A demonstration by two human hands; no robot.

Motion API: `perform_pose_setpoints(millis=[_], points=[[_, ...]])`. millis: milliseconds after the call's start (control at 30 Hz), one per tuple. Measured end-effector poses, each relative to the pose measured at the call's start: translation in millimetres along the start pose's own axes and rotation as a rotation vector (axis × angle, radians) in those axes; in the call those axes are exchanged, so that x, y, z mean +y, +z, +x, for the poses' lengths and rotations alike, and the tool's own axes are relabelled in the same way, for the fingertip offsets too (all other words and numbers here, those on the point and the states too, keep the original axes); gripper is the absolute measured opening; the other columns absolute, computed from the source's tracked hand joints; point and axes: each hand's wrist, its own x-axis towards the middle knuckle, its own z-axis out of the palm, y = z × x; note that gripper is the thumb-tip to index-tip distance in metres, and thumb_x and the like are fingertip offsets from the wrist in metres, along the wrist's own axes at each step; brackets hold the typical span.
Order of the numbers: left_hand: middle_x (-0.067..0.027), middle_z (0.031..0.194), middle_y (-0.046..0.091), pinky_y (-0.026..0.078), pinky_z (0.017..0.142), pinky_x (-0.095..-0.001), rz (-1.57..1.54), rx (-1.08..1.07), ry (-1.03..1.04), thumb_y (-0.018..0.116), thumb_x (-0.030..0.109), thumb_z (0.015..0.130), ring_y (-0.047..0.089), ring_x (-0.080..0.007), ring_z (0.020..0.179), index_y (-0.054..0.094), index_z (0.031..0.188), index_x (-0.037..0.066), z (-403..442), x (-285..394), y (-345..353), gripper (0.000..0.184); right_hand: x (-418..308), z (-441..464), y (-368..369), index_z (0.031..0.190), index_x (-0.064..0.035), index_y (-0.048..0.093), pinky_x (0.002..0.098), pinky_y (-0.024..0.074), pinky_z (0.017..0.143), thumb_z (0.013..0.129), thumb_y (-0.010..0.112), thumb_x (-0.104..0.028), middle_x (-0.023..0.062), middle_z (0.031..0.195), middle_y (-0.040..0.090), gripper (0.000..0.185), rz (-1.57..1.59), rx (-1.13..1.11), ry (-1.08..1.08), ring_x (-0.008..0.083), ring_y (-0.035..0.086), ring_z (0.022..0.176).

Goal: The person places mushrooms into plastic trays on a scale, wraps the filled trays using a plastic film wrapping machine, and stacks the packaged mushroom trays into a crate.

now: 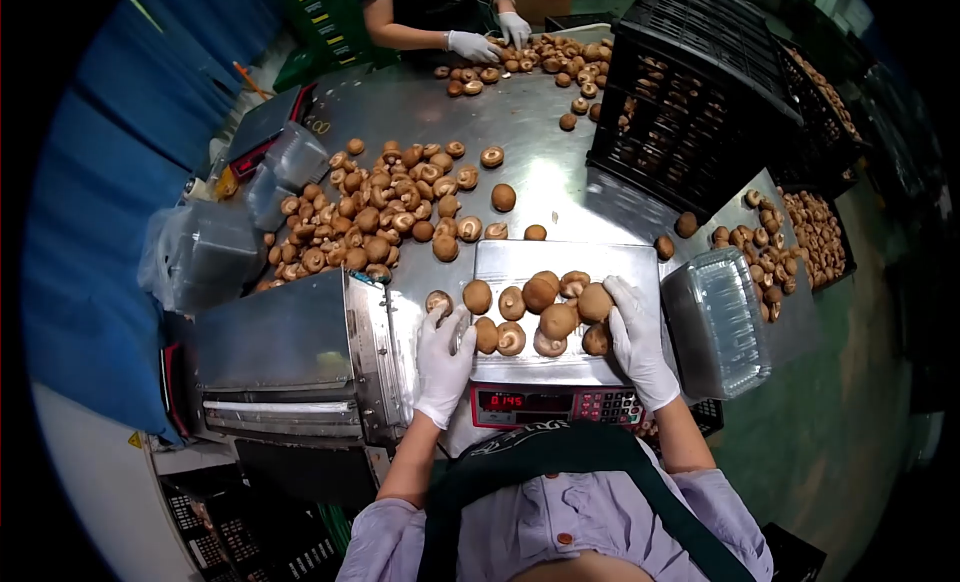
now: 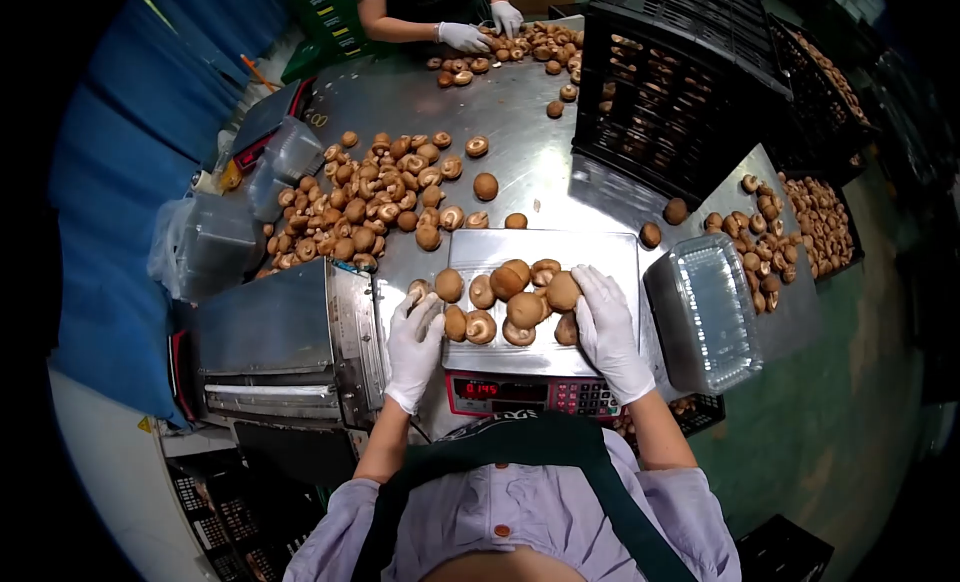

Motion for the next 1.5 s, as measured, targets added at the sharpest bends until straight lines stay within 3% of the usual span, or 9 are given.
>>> perform_pose_setpoints(millis=[167,500,800,1033,1067,1200,1300,1400,1500], points=[[-0.015,0.126,0.048,0.045,0.096,-0.0308,-0.345,0.042,-0.13,0.059,0.007,0.087,0.05,-0.0226,0.117,0.061,0.112,0.001,0,11,-20,0.026,10,-13,-5,0.12,-0.0009,0.056,0.0396,0.0372,0.101,0.085,0.056,-0.008,0.0213,0.127,0.051,0.036,-0.141,-0.008,0.054,0.0354,0.049,0.117],[-0.0138,0.117,0.059,0.047,0.088,-0.0304,-0.091,0.081,-0.085,0.062,0.014,0.087,0.056,-0.024,0.111,0.066,0.106,0.004,15,-31,-57,0.022,19,-19,-34,0.115,-0.0022,0.06,0.0295,0.0471,0.09,0.085,0.058,-0.005,0.0155,0.11,0.062,0.03,0.068,0.239,0.303,0.0227,0.061,0.103],[-0.0143,0.112,0.061,0.048,0.083,-0.0293,-0.141,-0.084,-0.072,0.062,0.02,0.087,0.061,-0.0226,0.097,0.065,0.107,0.003,31,-18,-55,0.026,20,-4,-33,0.119,-0.0037,0.059,0.0312,0.0505,0.08,0.086,0.06,-0.023,0.0166,0.103,0.067,0.038,0.109,-0.028,0.576,0.0245,0.067,0.088],[-0.0035,0.081,0.06,0.047,0.066,-0.0254,-0.189,-0.371,-0.323,0.059,0.015,0.083,0.057,-0.0124,0.07,0.051,0.128,0.003,35,-15,-26,0.047,14,15,-12,0.085,-0.0045,0.067,0.0366,0.0498,0.067,0.084,0.055,-0.036,0.016,0.071,0.065,0.034,-0.105,-0.283,0.598,0.0297,0.064,0.068],[-0.0105,0.099,0.066,0.049,0.072,-0.0261,-0.144,-0.356,-0.27,0.059,0.012,0.084,0.059,-0.012,0.074,0.048,0.131,0.001,34,-17,-21,0.049,15,14,-7,0.084,-0.0036,0.066,0.0359,0.0496,0.066,0.084,0.056,-0.034,0.0158,0.07,0.065,0.031,-0.132,-0.258,0.576,0.0287,0.064,0.066],[-0.0107,0.095,0.066,0.049,0.069,-0.0282,-0.003,-0.292,-0.252,0.059,0.007,0.081,0.059,-0.014,0.071,0.051,0.128,0.002,39,-28,-30,0.048,-2,13,2,0.081,-0.0023,0.064,0.034,0.049,0.063,0.083,0.06,-0.028,0.0141,0.067,0.064,0.026,0.006,-0.146,0.543,0.0255,0.064,0.062],[-0.0111,0.091,0.066,0.049,0.068,-0.0287,0.04,-0.289,-0.27,0.058,0.006,0.079,0.059,-0.0145,0.069,0.053,0.128,0.003,45,-37,-58,0.048,-26,18,12,0.078,0.0003,0.06,0.0249,0.0439,0.053,0.086,0.06,-0.019,0.0061,0.062,0.063,0.021,0.061,-0.093,0.387,0.0086,0.056,0.053],[-0.0112,0.076,0.062,0.049,0.065,-0.03,0.061,-0.19,-0.187,0.058,0.006,0.076,0.058,-0.0185,0.065,0.057,0.122,0.004,45,-37,-109,0.046,-67,33,27,0.078,-0.0022,0.062,0.0279,0.048,0.059,0.084,0.061,-0.022,0.0074,0.064,0.065,0.021,0.129,-0.145,0.434,0.0152,0.062,0.057],[-0.0187,0.088,0.064,0.049,0.073,-0.0352,0.049,-0.094,-0.143,0.055,0.007,0.077,0.064,-0.0285,0.077,0.058,0.12,0.005,50,-64,-159,0.044,-117,48,57,0.077,-0.0019,0.061,0.0274,0.0482,0.059,0.085,0.059,-0.022,0.006,0.063,0.065,0.022,0.13,-0.186,0.39,0.014,0.062,0.057]])
